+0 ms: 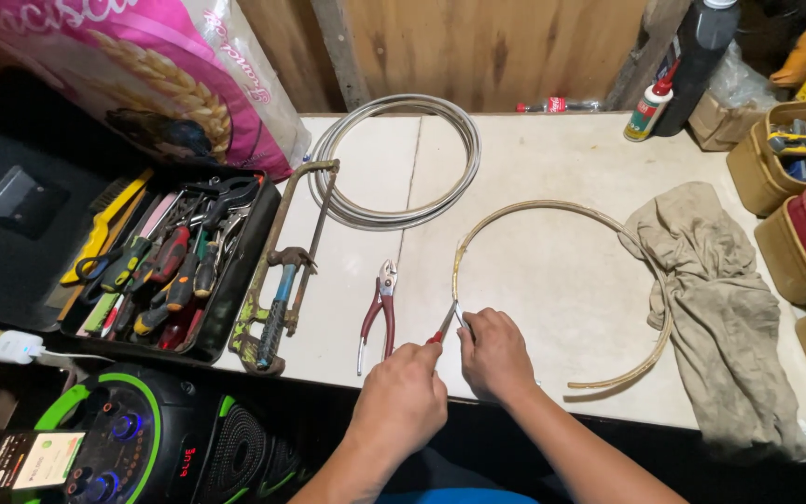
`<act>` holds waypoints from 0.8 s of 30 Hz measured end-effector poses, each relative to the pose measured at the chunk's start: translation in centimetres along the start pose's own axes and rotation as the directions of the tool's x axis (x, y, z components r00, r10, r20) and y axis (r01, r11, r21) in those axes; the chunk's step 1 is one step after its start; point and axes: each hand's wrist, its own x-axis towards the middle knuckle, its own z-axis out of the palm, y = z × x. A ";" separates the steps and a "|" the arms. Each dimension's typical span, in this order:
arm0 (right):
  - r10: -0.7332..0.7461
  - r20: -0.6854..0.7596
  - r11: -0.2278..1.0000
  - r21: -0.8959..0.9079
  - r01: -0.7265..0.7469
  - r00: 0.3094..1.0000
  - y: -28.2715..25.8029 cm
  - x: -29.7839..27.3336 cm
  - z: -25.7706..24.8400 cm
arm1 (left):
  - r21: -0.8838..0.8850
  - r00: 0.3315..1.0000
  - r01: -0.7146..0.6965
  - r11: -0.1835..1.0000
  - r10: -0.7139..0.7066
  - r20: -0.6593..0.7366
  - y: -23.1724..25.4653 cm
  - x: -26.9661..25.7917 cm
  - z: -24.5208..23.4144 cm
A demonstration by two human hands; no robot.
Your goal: The person uses a red screwdriver to pry and separate a metal ring from a wooden hoop on a workbench. They then use pliers to grip and bend the metal ring, continuing to separate it from the wooden frame.
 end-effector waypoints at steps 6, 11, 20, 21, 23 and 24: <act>-0.025 -0.010 1.000 -0.009 0.025 1.000 0.2 -0.1 0.3 | 0.162 0.985 -0.161 0.974 0.168 -0.036 0.5 -0.6 -0.2; -0.072 -0.045 0.997 -0.019 0.071 0.996 0.7 -0.2 0.7 | 0.113 0.994 -0.107 0.988 0.109 -0.010 1.0 0.6 -0.4; -0.053 -0.035 0.998 -0.035 0.051 0.998 0.9 -0.1 1.0 | -0.005 0.994 0.099 0.995 -0.099 0.038 0.6 3.1 -2.8; -0.048 -0.026 0.998 -0.038 0.047 0.999 0.9 0.0 0.9 | -0.034 0.992 0.123 0.992 -0.122 0.033 0.6 3.0 -2.9; -0.042 -0.014 0.998 -0.040 0.042 0.999 0.8 -0.1 0.9 | -0.064 0.989 0.149 0.987 -0.147 0.030 0.5 2.9 -3.0; -0.050 -0.029 0.998 -0.033 0.049 0.998 0.9 -0.2 0.9 | -0.096 0.984 0.175 0.980 -0.173 0.034 0.4 2.8 -3.0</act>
